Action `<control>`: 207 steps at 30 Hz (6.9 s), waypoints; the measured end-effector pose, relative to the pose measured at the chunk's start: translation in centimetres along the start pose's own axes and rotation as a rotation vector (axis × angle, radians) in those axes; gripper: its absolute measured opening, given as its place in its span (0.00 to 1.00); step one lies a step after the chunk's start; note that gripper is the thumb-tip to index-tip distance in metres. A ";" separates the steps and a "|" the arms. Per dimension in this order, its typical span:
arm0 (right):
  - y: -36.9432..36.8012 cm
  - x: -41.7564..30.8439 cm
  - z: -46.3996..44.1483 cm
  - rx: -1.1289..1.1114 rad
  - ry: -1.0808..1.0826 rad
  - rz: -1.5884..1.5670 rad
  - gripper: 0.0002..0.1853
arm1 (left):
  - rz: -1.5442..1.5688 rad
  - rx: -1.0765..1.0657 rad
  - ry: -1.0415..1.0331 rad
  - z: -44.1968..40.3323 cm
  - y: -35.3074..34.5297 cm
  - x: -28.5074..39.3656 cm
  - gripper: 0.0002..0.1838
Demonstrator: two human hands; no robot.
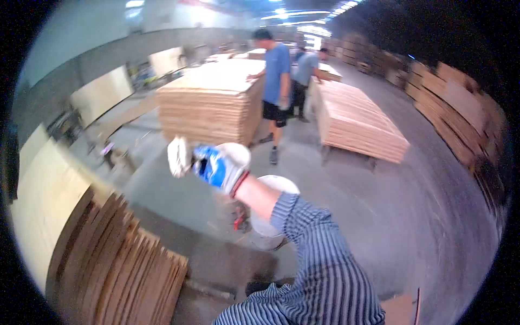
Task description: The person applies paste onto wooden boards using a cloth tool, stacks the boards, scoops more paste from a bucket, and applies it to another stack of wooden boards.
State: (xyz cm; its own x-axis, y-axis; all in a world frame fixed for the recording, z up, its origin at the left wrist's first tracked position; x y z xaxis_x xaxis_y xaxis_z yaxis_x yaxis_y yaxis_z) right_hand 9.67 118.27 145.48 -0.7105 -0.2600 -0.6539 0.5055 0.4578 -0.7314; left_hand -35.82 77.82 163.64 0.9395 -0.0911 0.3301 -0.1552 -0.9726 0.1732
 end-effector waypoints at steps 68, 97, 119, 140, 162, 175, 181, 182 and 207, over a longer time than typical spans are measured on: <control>-37.5 4.0 -0.8 -0.958 0.134 0.468 0.12 | -0.447 -0.034 0.661 16.6 37.9 7.3 0.17; -33.9 5.6 14.4 -1.416 0.068 0.994 0.12 | -0.501 0.021 0.719 19.9 33.0 22.1 0.20; -23.6 5.5 2.4 -0.592 -0.031 0.907 0.04 | -0.316 0.137 0.845 23.2 32.7 18.5 0.21; -30.2 -5.5 25.5 -0.985 0.075 0.738 0.14 | -0.600 -0.040 0.384 22.8 37.7 27.1 0.26; -43.1 10.5 37.3 -1.060 -0.297 0.734 0.16 | -0.601 0.174 0.515 38.0 68.6 23.4 0.21; -53.9 25.8 27.0 -1.048 0.096 1.059 0.08 | -0.797 0.377 0.451 30.4 66.1 37.8 0.17; -53.2 19.5 35.6 -1.403 -0.046 1.082 0.16 | -0.830 0.451 0.425 30.9 69.6 36.8 0.15; -52.9 17.6 38.1 -1.448 -0.072 1.043 0.15 | -0.825 0.449 0.425 30.9 70.1 36.1 0.15; -68.7 27.1 31.3 -0.696 0.003 0.191 0.11 | -0.516 -0.006 0.640 23.0 91.4 7.3 0.19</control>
State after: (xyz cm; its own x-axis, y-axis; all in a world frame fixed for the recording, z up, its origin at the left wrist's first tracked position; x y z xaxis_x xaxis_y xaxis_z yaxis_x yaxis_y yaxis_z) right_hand -29.05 53.14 171.96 -0.6429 -0.1192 -0.7566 0.1928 0.9308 -0.3104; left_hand -36.09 -16.61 160.57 0.5375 0.5083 0.6728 0.2452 -0.8576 0.4520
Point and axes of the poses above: each hand's wrist, its own z-axis away from the middle knuckle, its own y-axis out of the back of the hand, x = y × z, the point moved 4 cm from there along -z, towards the middle knuckle, and after that the axes turned 3 degrees about y, right-handed, at the moved point
